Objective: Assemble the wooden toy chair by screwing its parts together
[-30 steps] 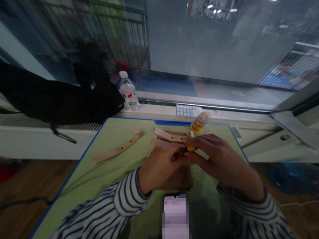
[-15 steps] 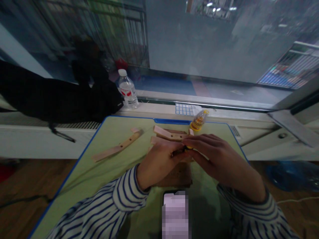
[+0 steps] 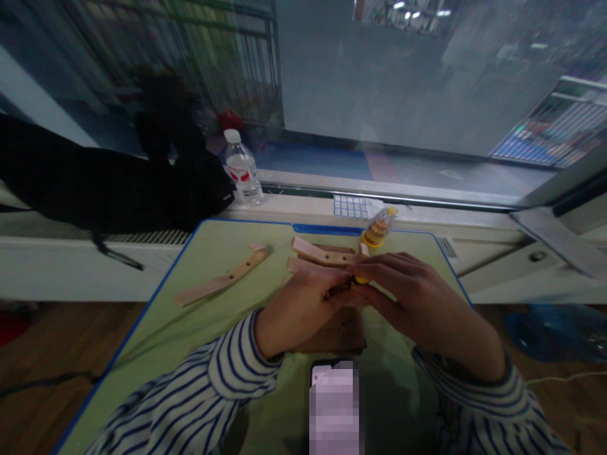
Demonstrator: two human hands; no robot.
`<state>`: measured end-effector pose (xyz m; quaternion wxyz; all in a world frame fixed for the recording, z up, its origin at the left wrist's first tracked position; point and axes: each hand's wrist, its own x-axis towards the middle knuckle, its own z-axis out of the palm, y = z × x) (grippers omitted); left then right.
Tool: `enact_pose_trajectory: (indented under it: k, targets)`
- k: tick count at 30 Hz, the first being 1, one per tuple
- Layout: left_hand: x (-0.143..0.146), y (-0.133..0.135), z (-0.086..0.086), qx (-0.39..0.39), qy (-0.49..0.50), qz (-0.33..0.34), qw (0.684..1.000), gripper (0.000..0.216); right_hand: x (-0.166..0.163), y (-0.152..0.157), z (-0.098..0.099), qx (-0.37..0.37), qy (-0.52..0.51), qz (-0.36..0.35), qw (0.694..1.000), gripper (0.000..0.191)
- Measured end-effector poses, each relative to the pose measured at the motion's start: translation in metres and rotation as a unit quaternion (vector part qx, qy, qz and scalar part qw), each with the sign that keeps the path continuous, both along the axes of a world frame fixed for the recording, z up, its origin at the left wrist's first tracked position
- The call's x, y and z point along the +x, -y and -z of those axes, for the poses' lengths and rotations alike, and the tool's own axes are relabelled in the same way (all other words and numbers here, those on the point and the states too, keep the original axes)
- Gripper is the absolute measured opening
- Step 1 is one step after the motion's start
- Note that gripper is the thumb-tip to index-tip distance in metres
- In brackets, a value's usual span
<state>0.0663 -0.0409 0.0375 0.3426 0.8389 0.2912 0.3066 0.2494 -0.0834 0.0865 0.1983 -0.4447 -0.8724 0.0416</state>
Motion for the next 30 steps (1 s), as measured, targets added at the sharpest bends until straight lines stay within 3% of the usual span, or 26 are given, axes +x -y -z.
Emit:
enact_pose_trajectory:
  k: [8,14,18,30]
  targets:
    - [-0.0004,0.0004,0.0032,0.044,-0.057,-0.065,0.995,0.018,-0.0007,0.0002,0.0025,0.013,0.016,0.003,1.0,0.022]
    - [-0.0011,0.0006,-0.0005,0.028,-0.05,-0.053,0.997,0.019,-0.0022,0.005,-0.0012,0.029,0.0,-0.007,1.0,0.037]
    - [-0.001,0.0,0.0006,0.017,-0.032,-0.035,0.999,0.015,-0.0031,0.0047,-0.002,0.029,-0.007,-0.031,0.999,0.03]
    - [-0.002,0.0007,-0.0031,0.004,-0.011,0.005,1.0,0.014,-0.0012,0.0035,0.0004,0.0,0.004,-0.005,1.0,0.023]
